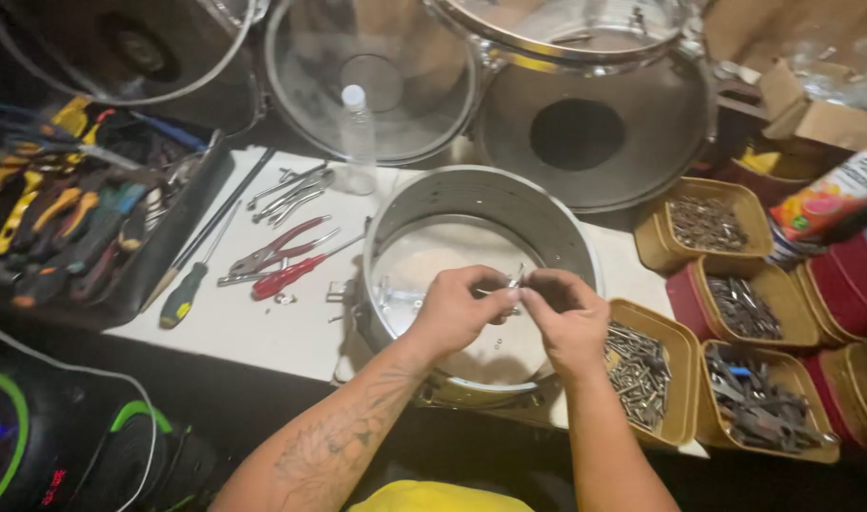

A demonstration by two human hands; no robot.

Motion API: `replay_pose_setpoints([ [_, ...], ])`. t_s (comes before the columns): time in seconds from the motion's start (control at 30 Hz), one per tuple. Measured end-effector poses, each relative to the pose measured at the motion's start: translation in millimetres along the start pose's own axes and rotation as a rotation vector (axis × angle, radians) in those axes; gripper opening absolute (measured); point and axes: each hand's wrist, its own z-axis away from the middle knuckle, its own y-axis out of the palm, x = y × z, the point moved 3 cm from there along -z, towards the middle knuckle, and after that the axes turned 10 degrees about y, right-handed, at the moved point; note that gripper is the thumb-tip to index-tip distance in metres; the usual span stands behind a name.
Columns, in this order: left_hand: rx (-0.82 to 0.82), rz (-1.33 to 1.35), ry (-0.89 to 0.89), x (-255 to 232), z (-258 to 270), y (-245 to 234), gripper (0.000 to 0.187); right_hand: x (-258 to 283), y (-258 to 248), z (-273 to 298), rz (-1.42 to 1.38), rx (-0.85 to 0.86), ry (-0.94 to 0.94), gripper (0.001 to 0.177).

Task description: The person is repairing a snare drum by attaching a metal bracket to the drum shell. They use a screwdriver to tighten the screws and secure the bracket in place.

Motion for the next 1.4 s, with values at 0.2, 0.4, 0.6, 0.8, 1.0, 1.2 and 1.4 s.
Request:
replay_pose_setpoints([
  [0.2, -0.028, -0.040, 0.026, 19, -7, -6, 0.040, 7, 3, 3, 0.045, -0.011, 0.057, 0.038],
  [0.4, -0.044, -0.072, 0.053, 27, -9, -9, 0.041, 2, 1, 0, 0.116, 0.004, 0.105, 0.023],
  [0.6, -0.025, -0.163, 0.069, 24, -10, -5, 0.038, 6, 6, 1, 0.049, 0.029, 0.022, 0.014],
  [0.8, -0.030, -0.134, 0.005, 12, -4, -3, 0.042, 10, 6, 5, -0.028, 0.047, -0.081, 0.021],
  [1.0, -0.036, 0.005, -0.017, 34, -11, -7, 0.047, 14, 11, 5, 0.032, 0.056, -0.155, 0.021],
  [1.2, -0.043, 0.042, -0.023, 32, -11, -5, 0.041, 12, 7, 5, -0.069, 0.052, -0.095, 0.023],
  [1.4, -0.054, 0.037, -0.010, 35, -13, -7, 0.041, 16, 7, 7, 0.090, -0.020, 0.059, 0.012],
])
